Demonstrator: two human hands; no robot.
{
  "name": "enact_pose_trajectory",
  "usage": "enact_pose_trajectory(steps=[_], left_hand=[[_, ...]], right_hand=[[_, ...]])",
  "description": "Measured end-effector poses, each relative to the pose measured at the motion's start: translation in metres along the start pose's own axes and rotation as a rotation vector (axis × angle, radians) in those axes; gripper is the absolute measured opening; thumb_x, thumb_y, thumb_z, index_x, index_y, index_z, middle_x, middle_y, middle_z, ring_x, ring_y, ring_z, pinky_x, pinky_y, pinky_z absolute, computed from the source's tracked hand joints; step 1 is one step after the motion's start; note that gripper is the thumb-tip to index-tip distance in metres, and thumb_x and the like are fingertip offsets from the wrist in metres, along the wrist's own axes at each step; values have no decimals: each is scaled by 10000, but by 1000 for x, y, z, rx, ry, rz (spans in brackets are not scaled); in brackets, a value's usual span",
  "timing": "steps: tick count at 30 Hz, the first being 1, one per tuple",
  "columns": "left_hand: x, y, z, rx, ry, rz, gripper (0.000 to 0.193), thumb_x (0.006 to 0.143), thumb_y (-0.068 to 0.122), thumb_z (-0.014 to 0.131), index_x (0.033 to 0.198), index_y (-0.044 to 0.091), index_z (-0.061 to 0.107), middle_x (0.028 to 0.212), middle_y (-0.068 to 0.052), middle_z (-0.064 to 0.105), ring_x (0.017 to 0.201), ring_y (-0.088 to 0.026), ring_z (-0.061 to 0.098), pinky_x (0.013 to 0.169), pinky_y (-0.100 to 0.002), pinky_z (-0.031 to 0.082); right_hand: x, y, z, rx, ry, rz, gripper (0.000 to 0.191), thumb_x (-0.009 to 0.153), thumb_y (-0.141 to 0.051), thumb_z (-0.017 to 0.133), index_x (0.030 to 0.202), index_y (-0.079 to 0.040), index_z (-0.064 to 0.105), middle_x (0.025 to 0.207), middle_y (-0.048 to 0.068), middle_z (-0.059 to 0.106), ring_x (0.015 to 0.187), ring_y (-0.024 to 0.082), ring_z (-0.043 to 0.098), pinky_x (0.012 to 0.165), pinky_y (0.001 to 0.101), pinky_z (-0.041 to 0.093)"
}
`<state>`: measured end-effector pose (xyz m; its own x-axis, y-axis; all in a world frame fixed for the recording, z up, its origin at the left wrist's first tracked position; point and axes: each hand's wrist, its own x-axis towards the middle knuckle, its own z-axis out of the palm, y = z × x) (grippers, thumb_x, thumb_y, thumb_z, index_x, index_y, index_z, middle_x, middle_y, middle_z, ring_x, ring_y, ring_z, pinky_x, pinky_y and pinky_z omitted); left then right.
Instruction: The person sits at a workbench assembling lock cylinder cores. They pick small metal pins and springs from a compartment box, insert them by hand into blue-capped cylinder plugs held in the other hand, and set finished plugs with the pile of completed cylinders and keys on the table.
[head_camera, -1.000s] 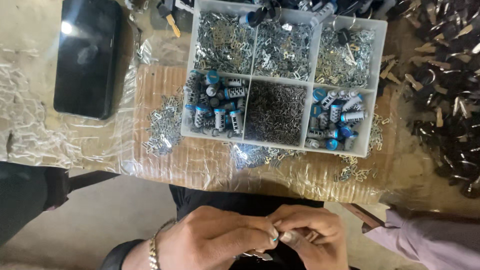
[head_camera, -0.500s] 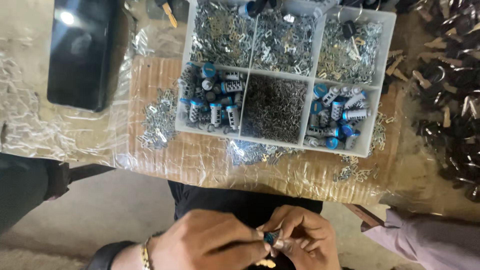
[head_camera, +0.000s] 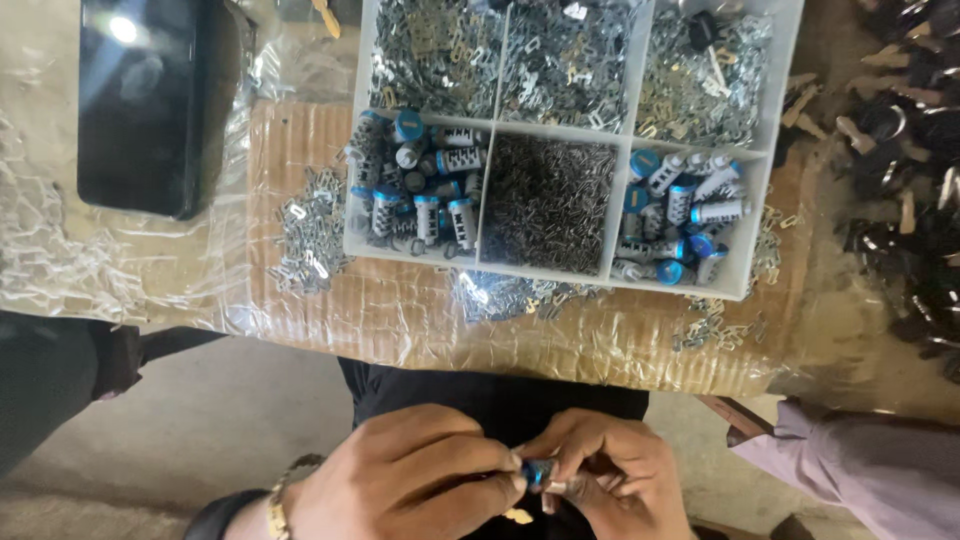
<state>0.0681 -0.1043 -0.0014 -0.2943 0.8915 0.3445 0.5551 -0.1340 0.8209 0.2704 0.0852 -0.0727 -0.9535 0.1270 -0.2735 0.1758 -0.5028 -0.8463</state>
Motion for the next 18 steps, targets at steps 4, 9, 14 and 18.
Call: enact_pose_trajectory(steps=[4, 9, 14, 18], left_hand=[[0, -1, 8, -86, -3, -161, 236, 828, -10, 785, 1051, 3, 707, 1014, -121, 707, 847, -257, 747, 713, -344, 609], [-2, -3, 18, -193, 166, -376, 272, 819, -65, 807, 1058, 23, 711, 1012, -91, 747, 870, -206, 779, 726, -282, 644], [1, -3, 25, -208, 242, -353, 236, 858, -37, 829, 1045, 29, 701, 1013, -90, 735, 911, -183, 792, 768, -262, 664], [1, -5, 27, -213, 241, -325, 225, 860, -44, 827, 1029, 30, 699, 1013, -79, 735, 909, -181, 785, 772, -260, 660]], right_hand=[[1, -9, 3, 3, 152, 103, 106, 909, 88, 664, 1011, 64, 675, 1044, 234, 747, 874, 234, 754, 679, 285, 630], [4, -22, 12, -96, 161, -22, 223, 918, 123, 688, 1138, 97, 718, 1126, 285, 763, 835, 229, 772, 737, 310, 656], [6, -32, 17, -85, 169, -36, 224, 971, 112, 632, 1179, 108, 714, 1186, 323, 746, 922, 245, 763, 768, 324, 651], [5, -32, 18, -46, 178, -64, 212, 996, 103, 599, 1178, 104, 708, 1200, 323, 736, 971, 251, 751, 766, 322, 637]])
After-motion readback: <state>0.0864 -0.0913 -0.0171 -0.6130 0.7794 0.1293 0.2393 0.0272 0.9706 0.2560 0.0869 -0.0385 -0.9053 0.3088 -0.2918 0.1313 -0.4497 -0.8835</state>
